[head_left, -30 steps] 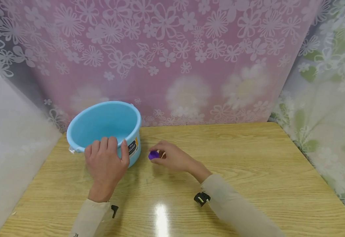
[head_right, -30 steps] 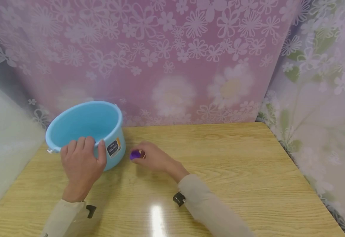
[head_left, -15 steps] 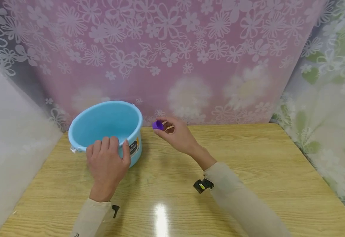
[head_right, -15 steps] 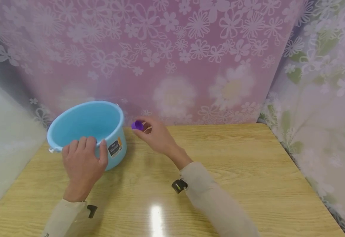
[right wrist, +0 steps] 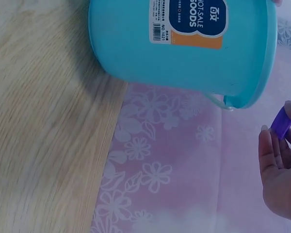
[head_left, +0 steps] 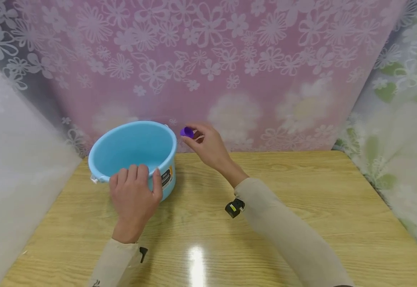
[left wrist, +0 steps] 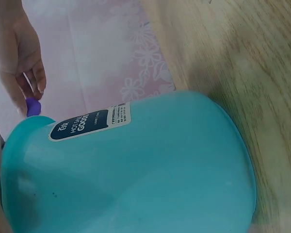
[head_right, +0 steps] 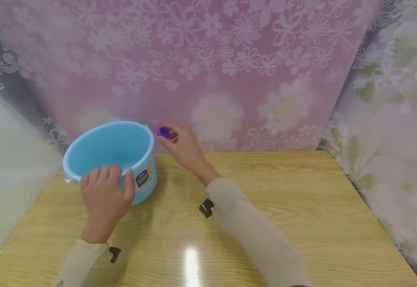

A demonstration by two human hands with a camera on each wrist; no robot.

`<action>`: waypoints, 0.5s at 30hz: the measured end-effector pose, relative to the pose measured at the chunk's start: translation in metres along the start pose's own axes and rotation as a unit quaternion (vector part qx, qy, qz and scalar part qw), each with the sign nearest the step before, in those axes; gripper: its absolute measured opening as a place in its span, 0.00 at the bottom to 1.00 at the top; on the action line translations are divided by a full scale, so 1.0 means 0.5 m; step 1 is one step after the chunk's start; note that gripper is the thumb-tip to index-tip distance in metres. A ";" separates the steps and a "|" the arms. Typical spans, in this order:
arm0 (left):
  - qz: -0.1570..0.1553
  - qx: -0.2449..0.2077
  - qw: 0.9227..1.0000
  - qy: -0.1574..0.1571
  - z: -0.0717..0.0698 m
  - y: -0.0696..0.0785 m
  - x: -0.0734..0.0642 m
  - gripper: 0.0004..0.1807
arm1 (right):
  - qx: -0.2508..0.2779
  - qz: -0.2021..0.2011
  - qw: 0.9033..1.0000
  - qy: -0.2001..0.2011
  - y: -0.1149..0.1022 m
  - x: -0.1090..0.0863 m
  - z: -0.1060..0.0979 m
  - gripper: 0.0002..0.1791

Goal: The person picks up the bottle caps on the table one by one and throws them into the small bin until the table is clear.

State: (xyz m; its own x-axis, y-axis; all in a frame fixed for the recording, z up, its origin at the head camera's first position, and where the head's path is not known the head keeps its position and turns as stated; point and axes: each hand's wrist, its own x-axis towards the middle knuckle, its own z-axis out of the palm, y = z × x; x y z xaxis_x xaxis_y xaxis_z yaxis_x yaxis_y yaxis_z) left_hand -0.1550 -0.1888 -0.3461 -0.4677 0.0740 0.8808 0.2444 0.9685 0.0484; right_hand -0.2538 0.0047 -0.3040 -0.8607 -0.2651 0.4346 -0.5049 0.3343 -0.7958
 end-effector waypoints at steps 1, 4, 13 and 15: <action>0.000 -0.001 1.000 0.000 0.000 0.000 0.000 0.20 | -0.001 0.000 1.000 -0.002 0.001 0.005 0.004 0.22; -0.001 -0.001 1.000 -0.003 0.001 0.002 0.000 0.20 | -0.008 0.000 1.000 -0.008 0.003 0.018 0.017 0.23; -0.001 0.002 1.000 -0.004 0.003 0.001 -0.001 0.20 | -0.035 0.003 0.999 -0.032 0.010 0.043 0.064 0.22; 0.001 0.004 1.000 -0.001 0.003 -0.002 -0.001 0.20 | -0.044 0.010 0.998 -0.034 0.006 0.046 0.072 0.23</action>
State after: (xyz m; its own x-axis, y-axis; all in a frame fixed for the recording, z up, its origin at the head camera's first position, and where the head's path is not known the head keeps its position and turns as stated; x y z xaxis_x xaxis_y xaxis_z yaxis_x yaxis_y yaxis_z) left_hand -0.1561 -0.1894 -0.3472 -0.4695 0.0770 0.8796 0.2387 0.9702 0.0425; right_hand -0.2727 -0.0329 -0.3113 -0.8658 -0.3168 0.3874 -0.4940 0.4177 -0.7626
